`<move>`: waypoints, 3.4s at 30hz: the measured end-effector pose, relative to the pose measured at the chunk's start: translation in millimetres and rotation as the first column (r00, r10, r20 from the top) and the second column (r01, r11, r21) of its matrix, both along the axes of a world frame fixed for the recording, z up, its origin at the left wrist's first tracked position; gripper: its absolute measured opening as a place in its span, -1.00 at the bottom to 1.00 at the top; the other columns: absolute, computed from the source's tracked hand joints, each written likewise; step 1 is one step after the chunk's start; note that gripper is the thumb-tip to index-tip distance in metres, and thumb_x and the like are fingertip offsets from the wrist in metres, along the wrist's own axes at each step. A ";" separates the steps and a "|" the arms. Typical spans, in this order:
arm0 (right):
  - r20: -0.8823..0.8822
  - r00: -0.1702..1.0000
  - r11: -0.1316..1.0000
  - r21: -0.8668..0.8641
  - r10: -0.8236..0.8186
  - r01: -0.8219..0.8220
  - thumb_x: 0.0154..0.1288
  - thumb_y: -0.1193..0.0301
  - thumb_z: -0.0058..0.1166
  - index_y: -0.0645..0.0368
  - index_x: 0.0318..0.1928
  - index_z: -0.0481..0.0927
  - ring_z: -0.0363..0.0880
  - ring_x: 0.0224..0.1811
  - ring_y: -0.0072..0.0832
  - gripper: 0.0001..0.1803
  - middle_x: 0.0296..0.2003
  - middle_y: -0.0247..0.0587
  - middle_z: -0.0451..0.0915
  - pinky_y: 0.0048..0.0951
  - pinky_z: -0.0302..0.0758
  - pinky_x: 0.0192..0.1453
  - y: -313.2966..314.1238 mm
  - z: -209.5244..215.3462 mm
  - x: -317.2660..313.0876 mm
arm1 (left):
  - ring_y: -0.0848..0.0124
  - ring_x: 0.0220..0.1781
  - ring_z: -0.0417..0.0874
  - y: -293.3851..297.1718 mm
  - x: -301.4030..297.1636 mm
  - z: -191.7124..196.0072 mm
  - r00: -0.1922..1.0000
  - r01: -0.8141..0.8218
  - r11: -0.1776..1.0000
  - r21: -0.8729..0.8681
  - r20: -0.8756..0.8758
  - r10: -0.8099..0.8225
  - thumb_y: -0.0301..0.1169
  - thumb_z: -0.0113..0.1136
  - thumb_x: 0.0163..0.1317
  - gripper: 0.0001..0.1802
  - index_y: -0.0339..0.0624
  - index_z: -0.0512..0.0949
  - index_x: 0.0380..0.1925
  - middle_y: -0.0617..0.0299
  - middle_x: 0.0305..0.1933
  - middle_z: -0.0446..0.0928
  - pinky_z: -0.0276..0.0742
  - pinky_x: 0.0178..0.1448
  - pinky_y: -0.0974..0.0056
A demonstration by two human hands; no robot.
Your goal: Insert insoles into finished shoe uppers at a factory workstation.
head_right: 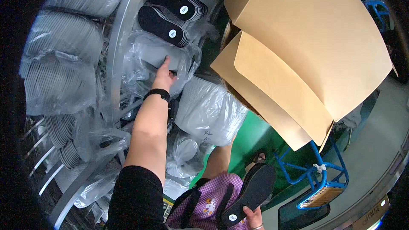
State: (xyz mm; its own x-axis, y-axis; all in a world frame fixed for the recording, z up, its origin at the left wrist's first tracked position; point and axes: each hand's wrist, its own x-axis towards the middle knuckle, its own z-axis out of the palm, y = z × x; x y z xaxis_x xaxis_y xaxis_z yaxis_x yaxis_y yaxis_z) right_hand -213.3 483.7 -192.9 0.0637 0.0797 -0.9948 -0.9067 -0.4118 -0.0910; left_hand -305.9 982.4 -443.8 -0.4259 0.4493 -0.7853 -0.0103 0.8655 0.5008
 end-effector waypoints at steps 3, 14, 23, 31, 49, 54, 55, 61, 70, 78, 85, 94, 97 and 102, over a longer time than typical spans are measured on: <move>-0.021 0.999 0.999 -0.026 0.033 -0.034 -0.06 0.46 0.17 0.30 0.08 0.20 0.36 -0.01 -0.35 -0.34 -0.06 -0.19 0.39 -0.36 0.23 0.14 2.9 -3.4 -1.3 | 0.11 0.11 0.31 11.4 5.1 -8.8 0.996 -0.093 0.996 -0.003 -0.015 0.093 -0.07 0.30 -0.13 -0.16 -0.30 0.19 0.08 0.09 0.13 0.28 0.30 0.08 0.00; 0.011 0.998 0.998 0.005 0.056 -0.056 -0.06 0.47 0.14 0.29 0.12 0.16 0.32 0.04 -0.35 -0.31 -0.01 -0.21 0.37 -0.40 0.20 0.16 16.6 2.6 2.9 | 0.18 0.06 0.37 17.1 3.9 -24.1 0.963 -0.261 0.958 0.118 -0.030 0.266 -0.33 0.36 -0.22 -0.31 -0.29 0.30 -0.04 0.08 0.03 0.38 0.31 0.09 0.07; 0.019 0.990 0.989 0.051 -0.140 0.139 -0.01 0.55 0.06 0.28 0.10 0.19 0.38 -0.02 -0.32 -0.40 -0.03 -0.16 0.38 -0.35 0.30 0.10 -15.1 1.9 1.3 | 0.32 -0.06 0.39 -0.1 -13.1 72.0 0.828 -0.413 0.904 0.106 0.457 0.325 -0.19 0.18 -0.13 -0.57 0.01 0.43 -0.18 0.30 -0.11 0.43 0.25 -0.05 0.18; 0.119 0.971 0.964 0.199 -0.205 0.179 -0.05 0.50 0.07 0.28 0.07 0.22 0.40 -0.07 -0.37 -0.40 -0.08 -0.19 0.41 -0.38 0.32 0.06 -51.0 41.2 -1.0 | 0.34 -0.13 0.49 -153.2 -2.6 184.9 0.775 -0.274 0.960 0.063 0.605 0.182 -0.27 0.16 -0.03 -0.66 -0.04 0.43 -0.20 0.29 -0.15 0.47 0.41 -0.11 0.24; 0.674 0.497 0.837 0.452 -0.546 0.308 -0.11 0.47 0.19 0.25 -0.01 0.30 0.34 -0.09 -0.61 -0.43 -0.15 -0.32 0.43 -0.58 0.30 0.01 -400.1 255.6 -113.6 | 0.23 0.03 0.37 -573.6 75.4 471.9 -0.553 0.670 -0.054 0.740 0.449 -0.702 -0.61 0.17 -0.28 -0.31 -0.29 0.28 0.02 0.13 -0.02 0.36 0.23 0.16 0.14; 0.548 -0.138 0.317 0.652 -0.825 0.689 0.00 0.46 0.07 0.25 -0.04 0.34 0.47 -0.21 -0.52 -0.56 -0.20 -0.22 0.47 -0.48 0.44 -0.10 -499.0 251.8 -189.5 | 0.28 -0.01 0.38 -721.0 91.4 504.6 -0.815 0.460 -0.328 0.825 0.245 -0.525 -0.65 0.23 -0.24 -0.39 -0.27 0.32 -0.05 0.17 -0.08 0.39 0.24 0.10 0.29; 0.505 -0.179 0.248 0.665 -0.844 0.704 0.01 0.46 0.05 0.24 -0.05 0.34 0.49 -0.23 -0.51 -0.57 -0.22 -0.22 0.48 -0.48 0.46 -0.14 -517.6 244.2 -197.6 | 0.27 -0.01 0.39 -740.7 94.3 505.7 -0.893 0.189 -0.432 0.882 -0.028 -0.448 -0.65 0.24 -0.24 -0.39 -0.24 0.33 -0.06 0.16 -0.08 0.40 0.24 0.09 0.27; 0.448 -0.138 0.198 0.623 -0.883 0.756 0.06 0.28 0.08 0.27 -0.07 0.36 0.49 -0.25 -0.47 -0.55 -0.22 -0.18 0.48 -0.51 0.47 -0.22 -607.2 206.5 -187.7 | 0.18 0.02 0.36 -838.8 112.2 545.3 -0.570 -0.694 -0.415 0.589 -0.801 -0.184 -0.54 0.17 -0.27 -0.61 -0.08 0.50 -0.29 0.20 -0.09 0.43 0.12 0.18 0.06; 0.766 0.199 0.620 0.308 -0.611 0.722 0.01 0.00 0.09 0.25 0.00 0.35 0.41 -0.09 -0.44 -0.33 -0.15 -0.19 0.43 -0.39 0.34 0.01 -671.6 197.8 -114.7 | 0.27 0.05 0.32 -930.8 159.4 564.7 -0.322 -0.889 -0.325 0.321 -0.945 -0.054 -0.52 0.19 -0.31 -0.59 0.13 0.55 -0.33 0.30 -0.08 0.43 0.02 0.23 0.03; 0.303 0.152 0.339 0.848 -0.941 0.407 -0.03 0.03 0.17 0.29 0.13 0.20 0.30 0.05 -0.48 -0.17 0.03 -0.16 0.34 -0.47 0.25 0.14 -631.2 275.7 -134.5 | 0.19 0.11 0.30 -1039.6 172.5 549.1 -0.506 -0.855 -0.082 0.512 -0.859 -0.084 -0.49 0.23 -0.30 -0.64 0.04 0.52 -0.36 0.19 -0.02 0.40 0.05 0.23 0.04; 0.576 -0.293 0.301 0.718 -0.763 0.628 0.02 0.28 0.14 0.28 0.12 0.19 0.34 -0.01 -0.50 -0.32 -0.04 -0.16 0.36 -0.50 0.31 0.07 -673.7 307.2 -161.9 | 0.34 0.18 0.24 -1108.8 126.9 516.1 -0.813 0.441 -0.589 0.678 0.579 0.058 -0.35 0.01 0.17 -0.47 -0.08 0.10 0.12 0.18 0.18 0.16 0.30 0.07 0.23; 0.968 -0.136 0.553 0.233 -0.211 0.800 0.02 0.16 0.11 0.36 0.21 -0.16 -0.06 0.27 -0.18 -0.07 0.19 0.14 -0.04 -0.23 -0.03 0.29 -693.3 252.1 -172.7 | 0.37 0.05 0.38 -1156.1 47.9 508.5 -0.669 0.552 -0.677 0.487 0.743 -0.011 -0.27 0.07 0.16 -0.45 -0.12 0.11 0.10 0.14 0.02 0.32 0.35 0.12 0.21; 0.943 -0.135 0.432 0.263 -0.304 0.862 0.06 0.16 0.10 0.49 0.20 -0.23 0.02 0.25 -0.16 -0.03 0.16 0.23 0.02 -0.31 0.01 0.28 -706.2 236.9 -178.4 | 0.32 0.07 0.36 -1162.0 38.4 502.7 -0.533 0.645 -0.652 0.399 0.846 -0.010 -0.19 0.00 0.19 -0.53 -0.17 0.23 0.04 0.15 0.02 0.34 0.34 0.13 0.22; 0.859 -0.139 0.316 0.325 -0.492 0.891 0.05 0.26 0.12 0.44 0.13 0.09 0.25 0.10 -0.35 -0.25 0.05 0.03 0.27 -0.42 0.20 0.16 -756.9 239.4 -237.4 | 0.22 0.28 -0.01 -1160.2 46.0 491.8 -0.934 0.280 -0.712 0.644 0.353 -0.049 -0.21 0.04 0.15 -0.34 -0.24 0.03 0.17 0.04 0.25 -0.04 -0.05 0.28 0.20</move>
State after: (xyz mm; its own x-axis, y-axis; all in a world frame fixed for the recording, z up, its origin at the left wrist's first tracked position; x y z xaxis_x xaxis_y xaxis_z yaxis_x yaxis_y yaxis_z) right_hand -450.7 -273.2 46.5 0.4921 -0.8127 -0.3121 -0.2016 0.2423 -0.9490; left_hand -259.9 -177.8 48.0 0.3511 -0.8493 -0.3943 0.3622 -0.2652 0.8936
